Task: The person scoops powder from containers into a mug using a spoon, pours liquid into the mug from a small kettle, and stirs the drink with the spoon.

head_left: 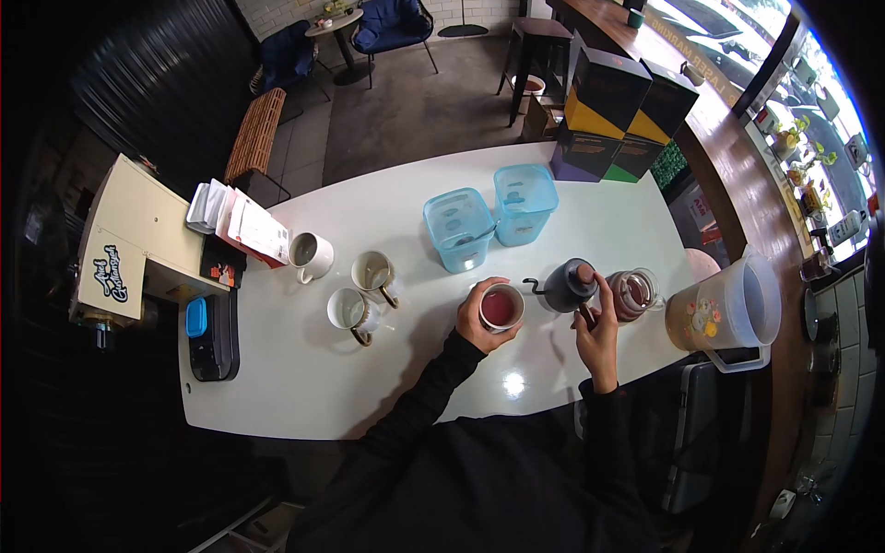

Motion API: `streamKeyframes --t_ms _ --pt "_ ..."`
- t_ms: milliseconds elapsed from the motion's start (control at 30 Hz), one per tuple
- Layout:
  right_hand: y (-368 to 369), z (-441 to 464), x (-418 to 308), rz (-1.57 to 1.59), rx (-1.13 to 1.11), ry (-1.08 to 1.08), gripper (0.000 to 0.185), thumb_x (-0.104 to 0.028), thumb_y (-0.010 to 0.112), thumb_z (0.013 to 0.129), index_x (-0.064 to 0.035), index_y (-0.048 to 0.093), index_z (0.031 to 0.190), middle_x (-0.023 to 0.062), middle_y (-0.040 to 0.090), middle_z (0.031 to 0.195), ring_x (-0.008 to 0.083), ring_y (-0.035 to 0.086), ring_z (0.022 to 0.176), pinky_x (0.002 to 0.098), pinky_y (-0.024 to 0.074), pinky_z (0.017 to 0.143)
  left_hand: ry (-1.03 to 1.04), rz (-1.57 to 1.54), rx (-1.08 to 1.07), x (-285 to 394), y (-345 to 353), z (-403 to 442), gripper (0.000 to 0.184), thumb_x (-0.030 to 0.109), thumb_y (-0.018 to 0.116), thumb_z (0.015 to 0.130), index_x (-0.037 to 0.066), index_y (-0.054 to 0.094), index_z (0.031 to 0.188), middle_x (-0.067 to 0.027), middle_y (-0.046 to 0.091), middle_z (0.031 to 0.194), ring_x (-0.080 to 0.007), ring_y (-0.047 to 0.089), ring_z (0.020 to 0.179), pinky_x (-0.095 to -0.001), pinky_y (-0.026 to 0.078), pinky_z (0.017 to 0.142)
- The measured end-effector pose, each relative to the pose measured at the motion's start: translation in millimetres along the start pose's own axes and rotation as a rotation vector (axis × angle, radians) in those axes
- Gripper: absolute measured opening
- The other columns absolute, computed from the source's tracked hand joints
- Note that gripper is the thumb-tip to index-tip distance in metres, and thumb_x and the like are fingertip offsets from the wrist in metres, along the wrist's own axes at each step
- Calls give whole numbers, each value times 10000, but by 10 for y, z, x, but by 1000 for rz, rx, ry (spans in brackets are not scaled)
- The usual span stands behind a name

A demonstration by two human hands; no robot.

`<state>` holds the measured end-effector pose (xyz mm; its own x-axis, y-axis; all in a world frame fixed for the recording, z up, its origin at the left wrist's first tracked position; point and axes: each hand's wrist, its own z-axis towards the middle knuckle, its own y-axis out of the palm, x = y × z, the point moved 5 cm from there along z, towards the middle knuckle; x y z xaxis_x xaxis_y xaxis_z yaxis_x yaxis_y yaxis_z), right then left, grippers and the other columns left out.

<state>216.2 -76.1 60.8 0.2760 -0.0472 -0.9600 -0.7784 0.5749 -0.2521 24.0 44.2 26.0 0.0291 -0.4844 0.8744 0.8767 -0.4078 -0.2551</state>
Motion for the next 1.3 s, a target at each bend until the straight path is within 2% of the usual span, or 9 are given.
streamKeyframes --t_ms 133,300,633,733,900,967,1000,1133,1300 --pt "-5 -22 158 -95 -21 70 701 152 522 870 -79 327 1503 181 628 1175 188 672 854 315 556 756 40 33 1 92 -86 12 708 124 873 634 38 530 1248 -98 663 1129 -205 683 976 -336 550 869" --pt "23 -15 115 -225 21 54 732 129 534 853 -103 308 1509 278 627 1210 389 681 1044 411 558 854 120 70 23 219 -186 29 692 115 865 623 35 545 1231 -86 664 1123 -195 679 963 -329 550 860" --pt "130 23 105 -330 85 -86 761 122 529 849 -109 261 1523 293 637 1169 418 669 1023 454 547 830 -51 -98 -34 163 -285 20 693 156 860 613 21 551 1219 -86 665 1118 -165 654 983 -331 531 889" --pt "156 2 150 -346 70 -84 778 55 594 865 -86 209 1527 320 660 1021 455 677 904 465 523 749 -86 -80 -93 162 -297 51 680 201 858 619 19 563 1204 -74 659 1049 -162 648 946 -330 528 870" --pt "92 -122 27 -372 22 -110 809 -37 637 888 -88 159 1539 302 649 1059 448 676 851 460 528 738 -94 -67 -139 108 -264 73 674 199 857 621 22 566 1202 -65 662 1018 -160 650 917 -328 527 862" --pt "19 -178 -108 -553 1 -151 801 -54 647 892 -95 180 1540 270 645 1096 404 682 861 446 528 744 -113 -66 -148 92 -243 67 673 199 859 623 24 567 1203 -59 664 1000 -157 652 911 -324 526 863" --pt "-63 -171 -128 -492 17 -10 625 -58 644 898 -73 376 1463 217 653 1058 349 681 855 424 524 738 -117 -86 -146 109 -230 62 676 198 864 623 26 566 1204 -57 665 996 -154 652 915 -321 526 864" --pt "-499 -98 -317 -669 331 -169 271 -100 613 921 -69 610 1191 158 628 986 382 644 822 460 509 696 -67 -66 -193 108 -152 23 665 151 866 639 32 556 1215 -75 691 1010 -168 679 916 -323 544 860" --pt "-719 113 -279 -631 312 -92 322 -112 644 903 -83 603 1221 162 640 957 372 648 787 442 508 688 -77 -86 -208 116 -58 -29 667 148 869 638 38 554 1215 -82 688 1038 -176 679 933 -329 541 875"
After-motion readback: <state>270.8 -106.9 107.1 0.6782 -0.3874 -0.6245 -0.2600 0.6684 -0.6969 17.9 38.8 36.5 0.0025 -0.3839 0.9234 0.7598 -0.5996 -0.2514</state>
